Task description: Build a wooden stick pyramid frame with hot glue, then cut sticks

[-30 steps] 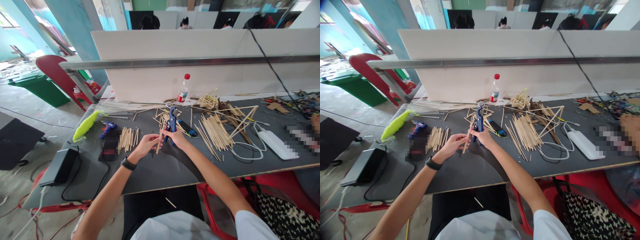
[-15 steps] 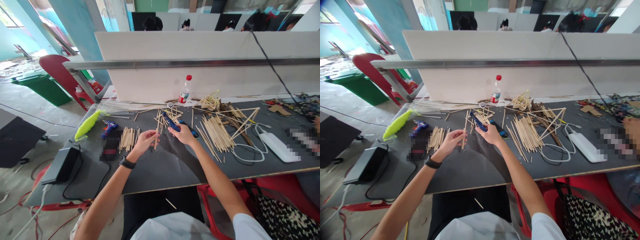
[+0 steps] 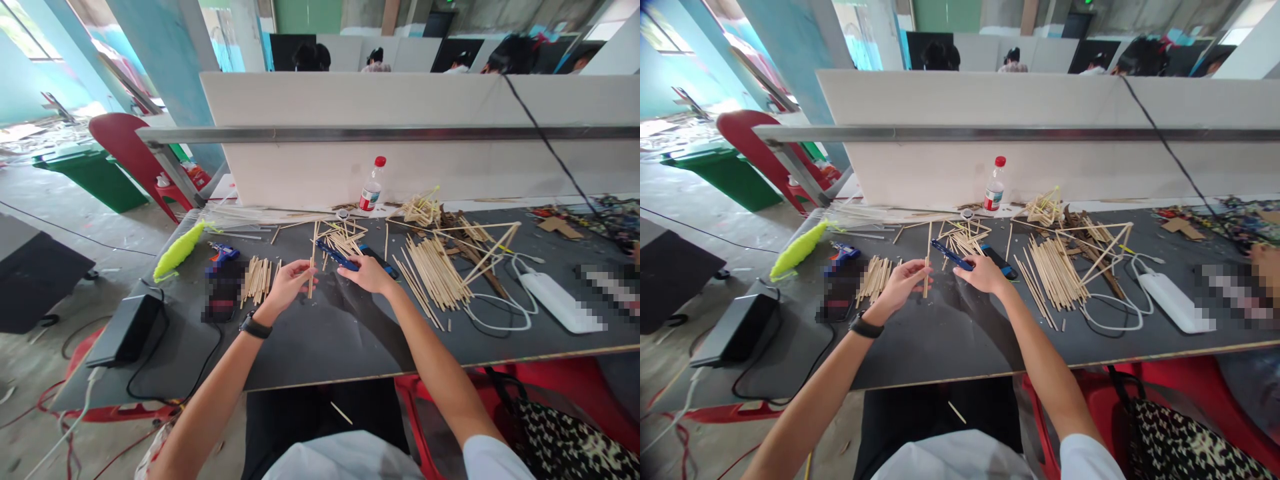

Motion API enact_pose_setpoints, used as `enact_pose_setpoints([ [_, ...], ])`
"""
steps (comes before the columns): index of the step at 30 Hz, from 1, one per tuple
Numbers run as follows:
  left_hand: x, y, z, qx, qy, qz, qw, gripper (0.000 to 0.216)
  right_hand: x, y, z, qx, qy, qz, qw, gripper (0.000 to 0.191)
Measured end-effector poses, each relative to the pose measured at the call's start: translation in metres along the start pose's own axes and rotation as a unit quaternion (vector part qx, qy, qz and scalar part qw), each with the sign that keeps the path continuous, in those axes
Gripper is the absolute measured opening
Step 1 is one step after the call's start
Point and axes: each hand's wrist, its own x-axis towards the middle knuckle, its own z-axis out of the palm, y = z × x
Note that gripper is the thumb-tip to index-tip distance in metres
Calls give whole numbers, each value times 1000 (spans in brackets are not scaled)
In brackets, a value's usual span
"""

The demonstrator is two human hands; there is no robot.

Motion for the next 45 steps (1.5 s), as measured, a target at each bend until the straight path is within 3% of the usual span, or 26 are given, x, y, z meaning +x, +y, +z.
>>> enact_pose_setpoints([
  [6,0,0,-3,10,-18,15,1000,49,-5,-9,4,-76,34,15,996,35],
  [17,6,-10,-5,67,-1,14,998,56,-6,-11,-3,-182,14,25,983,34],
  [25,4,-13,1,98,-3,10,995,47,-8,-8,0,-182,16,10,983,31],
  [34,7,-17,-2,59,-19,-19,998,53,-11,-12,-5,-141,-15,0,990,42],
  [45,8,-20,-2,56,-24,-42,997,52,-11,-12,-4,-153,-11,4,988,41],
])
